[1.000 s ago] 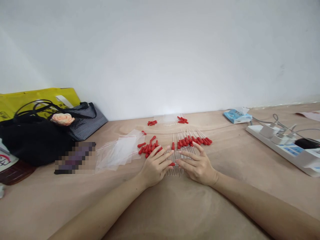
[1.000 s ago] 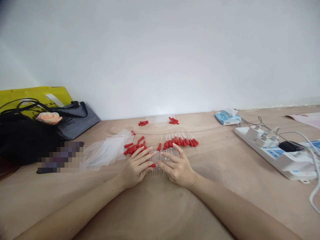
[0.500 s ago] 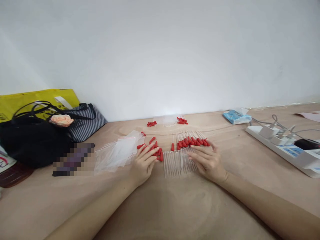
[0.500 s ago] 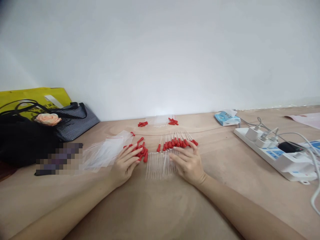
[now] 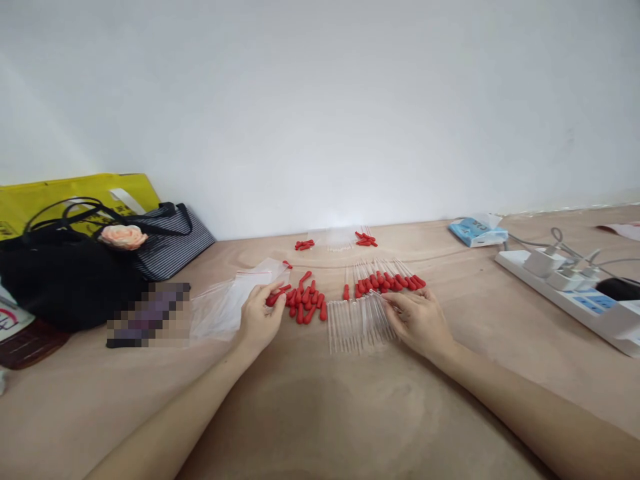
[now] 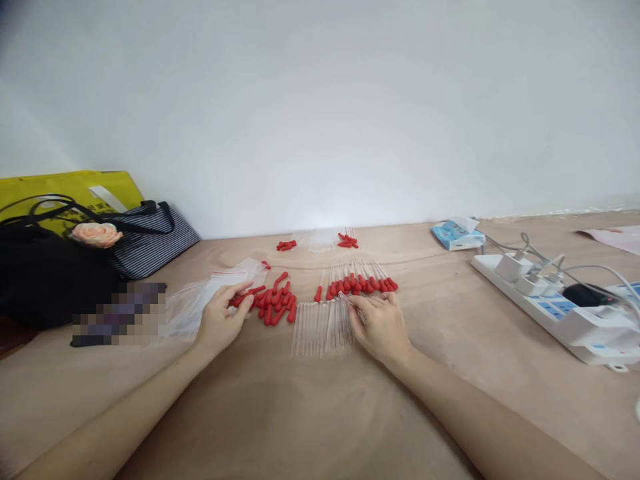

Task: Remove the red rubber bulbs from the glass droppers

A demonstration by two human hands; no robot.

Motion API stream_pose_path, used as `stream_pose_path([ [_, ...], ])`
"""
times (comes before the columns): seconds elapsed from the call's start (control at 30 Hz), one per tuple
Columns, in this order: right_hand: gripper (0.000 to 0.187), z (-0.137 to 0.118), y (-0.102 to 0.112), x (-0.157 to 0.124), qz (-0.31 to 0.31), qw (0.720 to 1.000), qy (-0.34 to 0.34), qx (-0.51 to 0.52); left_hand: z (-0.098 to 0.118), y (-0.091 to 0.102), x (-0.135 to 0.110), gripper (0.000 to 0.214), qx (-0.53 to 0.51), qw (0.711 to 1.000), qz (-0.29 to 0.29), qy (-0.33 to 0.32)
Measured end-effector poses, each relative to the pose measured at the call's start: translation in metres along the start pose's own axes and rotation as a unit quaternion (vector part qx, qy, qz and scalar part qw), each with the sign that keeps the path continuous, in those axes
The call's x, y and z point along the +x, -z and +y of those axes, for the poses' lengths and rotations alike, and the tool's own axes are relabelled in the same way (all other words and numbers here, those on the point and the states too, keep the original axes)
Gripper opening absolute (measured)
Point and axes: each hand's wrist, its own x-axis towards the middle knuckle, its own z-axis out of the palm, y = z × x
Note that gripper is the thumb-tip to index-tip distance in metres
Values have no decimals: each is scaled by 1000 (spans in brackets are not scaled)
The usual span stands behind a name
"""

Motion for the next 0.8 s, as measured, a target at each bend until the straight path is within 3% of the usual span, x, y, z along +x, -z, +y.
stream_pose_path([
  [0.17, 19, -5, -1, 0, 6, 998, 32, -45, -19, 2, 15, 34, 28, 995, -14, 94],
  [0.3, 18, -9, -1, -1, -28, 998, 34, -51, -25, -7, 17, 37, 4, 989, -50, 138],
  [0.47, 20, -12, 4, -2, -80, 996, 25, -37, -21, -4, 15, 40, -14, 986, -81, 147],
  [0.57, 21, -14, 6, -2, -103, 994, 23, -34, -17, 4, 21, 34, 59, 986, -99, 123],
  [0.67, 23, -15, 7, -1, -117, 992, 18, -32, -17, 6, 36, 27, 147, 976, -123, 100],
  [0.8, 25, -13, 5, -2, -105, 994, 10, -31, -23, -12, 70, 21, 189, 964, -147, 111],
])
